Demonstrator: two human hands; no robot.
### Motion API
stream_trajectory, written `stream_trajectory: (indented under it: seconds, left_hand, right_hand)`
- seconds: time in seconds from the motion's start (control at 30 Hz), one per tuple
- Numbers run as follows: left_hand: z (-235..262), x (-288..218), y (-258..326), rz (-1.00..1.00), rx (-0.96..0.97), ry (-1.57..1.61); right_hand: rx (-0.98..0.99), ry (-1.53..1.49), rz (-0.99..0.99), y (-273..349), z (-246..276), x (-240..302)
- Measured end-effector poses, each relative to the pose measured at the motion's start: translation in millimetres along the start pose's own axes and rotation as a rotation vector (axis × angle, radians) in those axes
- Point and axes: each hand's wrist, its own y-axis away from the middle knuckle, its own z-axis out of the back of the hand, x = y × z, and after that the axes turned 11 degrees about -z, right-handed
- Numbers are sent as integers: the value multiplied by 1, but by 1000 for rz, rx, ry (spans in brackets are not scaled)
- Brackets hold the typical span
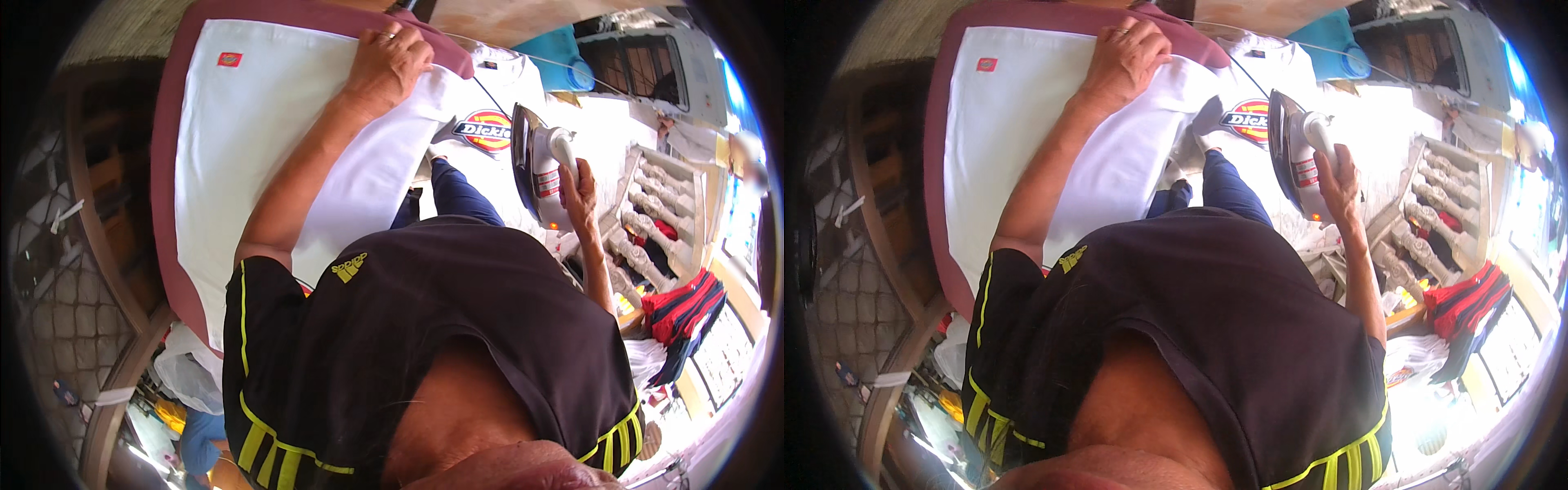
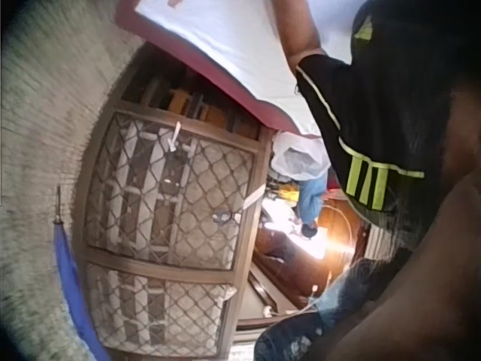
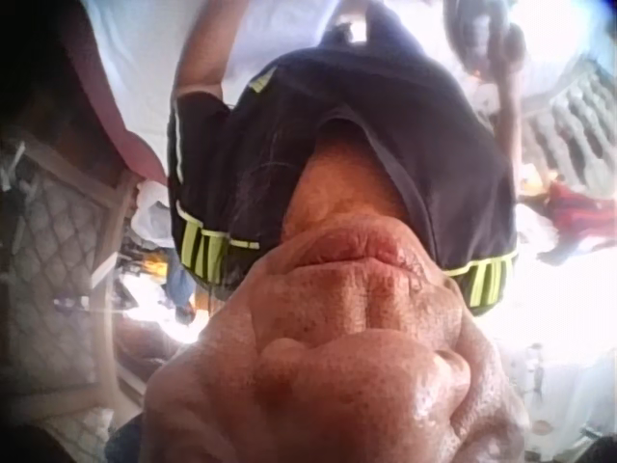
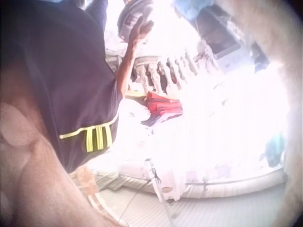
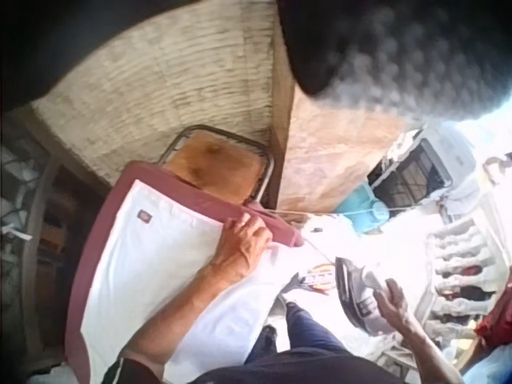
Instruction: The person irons a white Dickies t-shirt on a pink ironing board. They repeatedly smooth the fabric with their hands and use a steam iron to press the front, sleeves, and collar. The person flips the shirt over to iron the back and then places the finished shirt into a plastic bag.
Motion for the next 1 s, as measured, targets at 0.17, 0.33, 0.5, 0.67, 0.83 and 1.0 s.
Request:
stream_trajectory:
  seconds: [0.17, 0.33, 0.5, 0.67, 0.83, 1.0]
  left_hand:
    - [42, 49, 20, 188, -115, -145]
    - [111, 120, 92, 686, -60, -573]
    - [116, 154, 108, 788, -149, -384]
    - [119, 169, 115, 816, -193, -344]
    - [135, 163, 95, 837, -304, 125]
    - [133, 186, 109, 691, -265, -37]
  right_hand:
    - [77, 125, 221, 5, 14, 54]
    - [251, 280, 515, 3, 13, 160]
    - [395, 376, 693, -6, -33, 246]
    - [441, 353, 1033, -13, -93, 296]
    - [427, 351, 1145, -19, -141, 315]
    - [190, 261, 1359, -25, -175, 342]
